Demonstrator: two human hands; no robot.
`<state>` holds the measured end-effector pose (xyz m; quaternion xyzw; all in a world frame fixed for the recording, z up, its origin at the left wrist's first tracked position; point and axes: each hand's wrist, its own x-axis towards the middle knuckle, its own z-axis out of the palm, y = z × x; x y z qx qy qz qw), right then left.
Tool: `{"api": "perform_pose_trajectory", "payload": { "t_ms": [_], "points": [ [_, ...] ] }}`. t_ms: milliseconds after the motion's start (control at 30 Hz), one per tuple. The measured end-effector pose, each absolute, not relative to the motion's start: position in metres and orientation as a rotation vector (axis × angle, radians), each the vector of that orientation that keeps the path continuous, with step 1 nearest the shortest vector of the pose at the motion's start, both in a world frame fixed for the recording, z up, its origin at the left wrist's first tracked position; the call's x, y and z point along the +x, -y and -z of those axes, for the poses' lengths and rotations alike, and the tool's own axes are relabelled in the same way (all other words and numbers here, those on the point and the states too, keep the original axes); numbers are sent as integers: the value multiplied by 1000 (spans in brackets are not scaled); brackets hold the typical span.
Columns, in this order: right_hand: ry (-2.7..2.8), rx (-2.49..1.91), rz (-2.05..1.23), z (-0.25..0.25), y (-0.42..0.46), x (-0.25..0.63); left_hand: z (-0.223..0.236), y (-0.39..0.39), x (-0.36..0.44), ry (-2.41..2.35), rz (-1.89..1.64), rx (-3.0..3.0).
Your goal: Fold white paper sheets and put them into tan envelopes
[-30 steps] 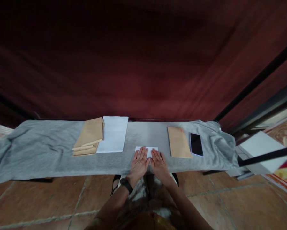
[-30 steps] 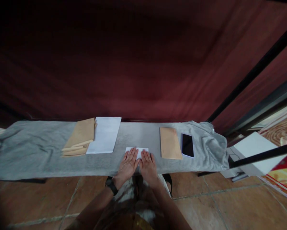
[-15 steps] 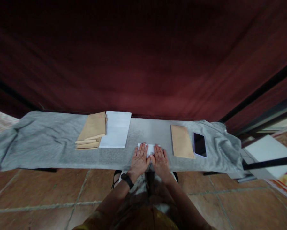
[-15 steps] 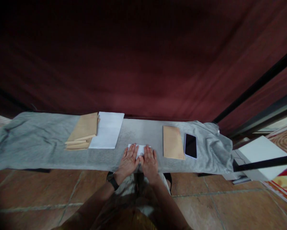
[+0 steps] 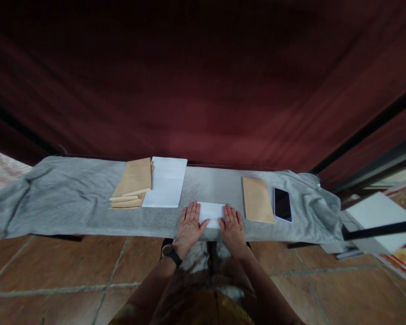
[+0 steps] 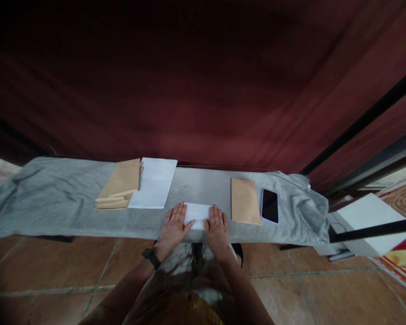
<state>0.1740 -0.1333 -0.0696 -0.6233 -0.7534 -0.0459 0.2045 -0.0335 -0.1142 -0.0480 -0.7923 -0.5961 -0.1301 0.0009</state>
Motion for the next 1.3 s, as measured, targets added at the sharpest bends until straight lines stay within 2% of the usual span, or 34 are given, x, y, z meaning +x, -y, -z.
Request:
{"api": "perform_pose_trajectory", "payload": {
  "t_ms": [200,433,867,1300],
  "points": [
    [2099,-1724,180,70,135,176,53,113,-15,1896,411,-2386],
    [2093,-1712,180,69,136,176,56,125,21,1566,479,-2683],
    [2276,-1578,21,65,160,166,53,139,-3,1458,481,-2736],
    [2278,-1613,90,75,170,186,44,151,-35,1596,401,-2628]
  ]
}}
